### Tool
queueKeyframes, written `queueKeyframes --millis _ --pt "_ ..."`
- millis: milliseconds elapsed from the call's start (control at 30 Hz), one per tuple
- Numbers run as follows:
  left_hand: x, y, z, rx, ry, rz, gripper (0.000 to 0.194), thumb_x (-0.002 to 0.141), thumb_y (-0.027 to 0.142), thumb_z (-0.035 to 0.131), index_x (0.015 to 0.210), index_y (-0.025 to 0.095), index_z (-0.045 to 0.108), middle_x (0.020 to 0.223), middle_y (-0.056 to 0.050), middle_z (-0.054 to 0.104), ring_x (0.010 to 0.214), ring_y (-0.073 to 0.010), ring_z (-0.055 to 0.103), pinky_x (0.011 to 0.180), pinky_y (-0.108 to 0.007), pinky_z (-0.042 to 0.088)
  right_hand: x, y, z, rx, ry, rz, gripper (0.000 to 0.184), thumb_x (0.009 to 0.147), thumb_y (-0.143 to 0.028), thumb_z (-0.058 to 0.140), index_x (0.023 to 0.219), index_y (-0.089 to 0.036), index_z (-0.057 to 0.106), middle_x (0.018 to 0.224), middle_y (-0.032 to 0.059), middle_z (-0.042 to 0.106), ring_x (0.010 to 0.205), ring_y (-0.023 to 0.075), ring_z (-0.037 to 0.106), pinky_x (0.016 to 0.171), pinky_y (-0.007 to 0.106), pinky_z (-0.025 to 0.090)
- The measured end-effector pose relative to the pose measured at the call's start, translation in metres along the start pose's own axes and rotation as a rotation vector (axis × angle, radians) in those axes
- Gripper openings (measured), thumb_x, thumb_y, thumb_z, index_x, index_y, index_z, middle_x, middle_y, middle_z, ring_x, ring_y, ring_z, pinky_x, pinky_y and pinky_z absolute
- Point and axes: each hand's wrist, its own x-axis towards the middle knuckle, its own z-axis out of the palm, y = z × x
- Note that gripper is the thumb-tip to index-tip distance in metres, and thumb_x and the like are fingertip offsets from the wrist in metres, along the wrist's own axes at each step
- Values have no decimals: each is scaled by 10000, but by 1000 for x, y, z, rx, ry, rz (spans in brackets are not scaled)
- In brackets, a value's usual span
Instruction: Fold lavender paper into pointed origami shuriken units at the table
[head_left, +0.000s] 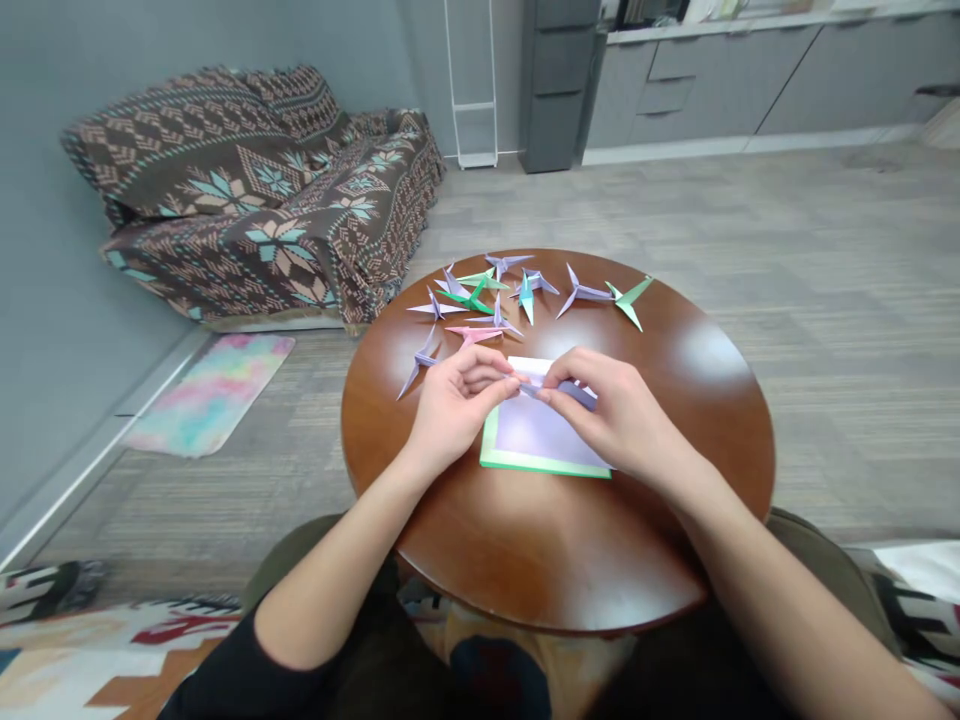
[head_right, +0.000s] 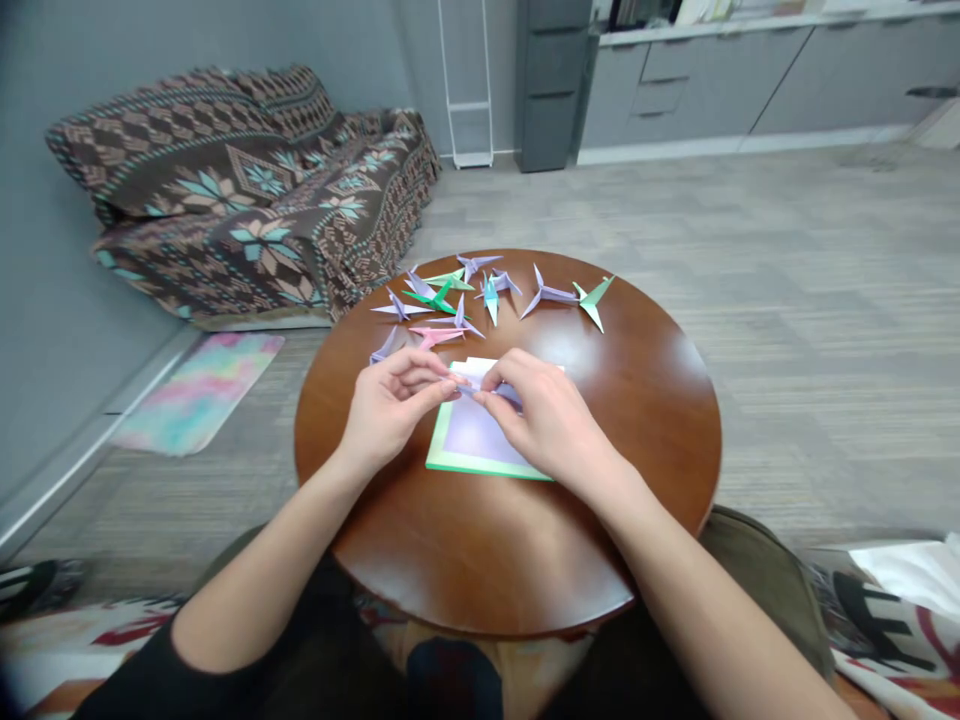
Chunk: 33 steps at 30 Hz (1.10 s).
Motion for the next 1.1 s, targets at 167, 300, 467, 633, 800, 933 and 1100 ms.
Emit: queueKeyframes --millis 167,300,467,633,800,933,1100 --pt "0 -1 0 -30 -19 27 259 805 283 880 926 169 682 900 -50 829 922 -214 813 868 -289 630 1 0 0 38 10 -57 72 975 -152 669 920 -194 690 922 56 714 814 200 667 754 327 472" --pt "2 -3 -1 -63 -22 -49 274 788 312 894 935 158 721 954 -67 828 920 -215 803 871 -318 650 2 0 0 18 26 -65 85 961 -137 675 897 -193 679 901 51 707 804 199 664 749 321 473" --pt "3 -4 1 -110 -22 -72 245 797 343 884 879 147 763 912 -48 798 847 -169 778 809 -282 669 2 0 0 -27 37 -75 93 956 -123 654 887 -183 667 891 57 694 800 206 653 746 325 469" --pt "0 -1 3 -103 20 -84 259 800 369 877 877 143 776 967 -65 789 891 -180 769 767 -270 677 0 -4 1 -106 52 -81 95 973 -140 627 899 -188 659 913 66 686 826 221 657 767 337 462" --pt "-2 0 4 -76 46 -72 270 812 386 861 884 141 774 960 -78 791 876 -187 746 648 -240 659 -2 -8 5 -165 59 -72 95 990 -171 616 910 -193 661 938 74 693 832 224 650 765 348 447" --pt "-2 -3 6 -108 58 -41 256 837 387 843 888 147 771 921 -62 787 814 -157 731 647 -223 644 -1 -7 8 16 70 -11 88 963 -167 661 879 -192 668 891 54 689 799 201 652 739 330 461" --pt "-2 -1 10 -151 -36 -106 262 764 349 910 879 153 777 881 -40 774 811 -155 731 699 -240 647 0 -11 8 173 77 85 88 948 -207 704 860 -198 707 867 44 713 797 197 658 735 326 470"
